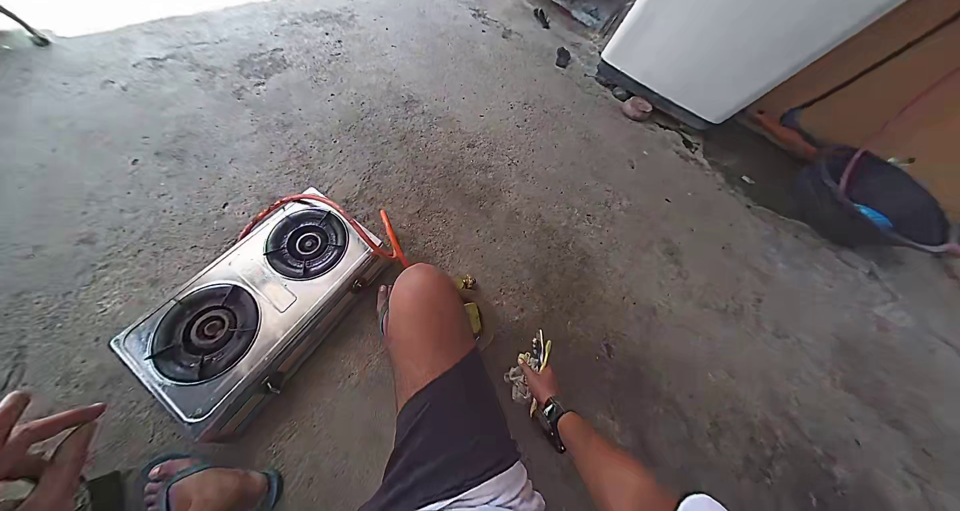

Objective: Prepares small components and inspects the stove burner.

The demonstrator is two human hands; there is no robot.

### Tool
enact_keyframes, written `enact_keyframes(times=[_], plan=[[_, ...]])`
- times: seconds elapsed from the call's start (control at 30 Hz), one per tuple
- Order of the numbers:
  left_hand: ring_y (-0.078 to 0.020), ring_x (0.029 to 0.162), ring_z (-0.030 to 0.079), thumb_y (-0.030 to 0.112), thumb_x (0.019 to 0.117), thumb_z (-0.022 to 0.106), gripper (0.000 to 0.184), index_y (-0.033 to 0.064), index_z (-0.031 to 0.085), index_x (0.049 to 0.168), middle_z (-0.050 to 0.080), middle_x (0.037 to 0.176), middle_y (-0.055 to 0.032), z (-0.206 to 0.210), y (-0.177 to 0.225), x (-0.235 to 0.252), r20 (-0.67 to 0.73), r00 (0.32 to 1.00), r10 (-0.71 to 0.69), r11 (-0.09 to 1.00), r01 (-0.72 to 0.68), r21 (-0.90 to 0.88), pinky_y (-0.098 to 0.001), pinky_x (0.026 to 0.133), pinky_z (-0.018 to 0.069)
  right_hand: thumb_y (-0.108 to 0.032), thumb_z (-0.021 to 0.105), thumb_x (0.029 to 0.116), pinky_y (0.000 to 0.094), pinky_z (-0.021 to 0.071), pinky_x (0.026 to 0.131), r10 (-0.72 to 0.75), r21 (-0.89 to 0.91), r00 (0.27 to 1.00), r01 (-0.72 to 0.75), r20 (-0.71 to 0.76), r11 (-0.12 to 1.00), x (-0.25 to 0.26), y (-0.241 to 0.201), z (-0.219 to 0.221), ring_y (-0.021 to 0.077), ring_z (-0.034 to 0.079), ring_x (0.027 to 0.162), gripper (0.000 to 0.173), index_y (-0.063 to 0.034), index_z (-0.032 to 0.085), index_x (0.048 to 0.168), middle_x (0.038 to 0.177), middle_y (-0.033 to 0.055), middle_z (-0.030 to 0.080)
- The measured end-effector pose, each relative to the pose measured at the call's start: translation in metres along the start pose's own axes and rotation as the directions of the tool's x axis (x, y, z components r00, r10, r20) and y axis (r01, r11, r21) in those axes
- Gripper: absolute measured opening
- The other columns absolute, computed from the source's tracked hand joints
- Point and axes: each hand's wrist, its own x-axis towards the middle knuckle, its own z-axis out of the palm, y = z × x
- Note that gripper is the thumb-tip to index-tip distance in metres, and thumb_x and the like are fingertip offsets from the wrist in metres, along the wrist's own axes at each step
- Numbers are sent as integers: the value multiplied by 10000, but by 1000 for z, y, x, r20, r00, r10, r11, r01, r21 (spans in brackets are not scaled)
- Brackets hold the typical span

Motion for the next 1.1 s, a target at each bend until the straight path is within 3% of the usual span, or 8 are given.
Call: enact_keyframes(times=[0.23,0.33,0.43,0.63,0.73,0.83,0.97,1.1], plan=[[-429,894,723,262,1032,604,634,-33,380,1547,727,1021,-276,-4,-10,-11,-21,999,47,999,-47,-5,-642,838,538,-275,708,985,560,448,1104,-20,-224,957,88,289,971,7,-5,49,421,565,1311,638,37,463,1484,1401,307,570],[-292,811,728,375,996,556,569,146,509,1515,766,930,-88,-15,-2,-17,-232,965,124,988,-99,116,-579,759,548,-254,755,944,563,396,1156,-121,-403,958,222,260,888,-3,-52,21,450,518,1363,769,90,375,1518,1437,351,522],[-183,858,722,348,1004,558,542,216,497,1526,762,973,3,-30,-6,-21,-224,973,51,998,-39,57,-498,809,569,-126,708,950,552,463,1087,-441,-278,887,462,138,842,9,-146,-17,444,600,1247,734,73,332,1549,1373,359,561],[-210,859,715,201,1009,606,601,287,422,1576,747,1001,-42,-4,-64,-2,-95,984,-153,985,144,-98,-487,799,580,-185,643,984,516,557,896,-846,-169,357,934,396,315,-63,-431,-4,317,695,981,471,5,544,1404,1152,271,682],[-195,852,708,201,982,646,653,327,409,1578,745,1024,-18,-5,-73,4,18,991,-135,986,136,-98,-477,776,572,-241,665,977,484,580,886,-762,-139,89,990,641,-1,-155,-511,86,258,716,969,319,-10,672,1197,1095,189,724],[-177,845,708,210,967,664,662,321,423,1573,747,1019,-4,-22,-89,3,-32,981,-191,971,184,-151,-463,766,580,-295,664,994,501,578,882,-491,-83,-70,956,868,-282,-225,-522,209,239,729,941,265,-57,733,1086,1027,131,749],[-143,924,714,267,989,642,684,364,349,1600,733,1104,11,-34,-118,-2,-31,945,-327,929,315,-193,-440,827,597,-395,608,1015,573,542,920,-199,-84,-9,888,980,-453,-253,-470,370,301,712,988,336,-92,749,1051,994,122,744],[-129,910,704,256,970,654,679,349,385,1586,724,1147,27,-33,-125,-4,-42,943,-329,935,320,-152,-411,786,594,-468,626,1000,634,514,957,-215,-259,193,902,957,-344,-253,-419,462,385,683,1096,450,-68,727,1178,1102,193,728]])
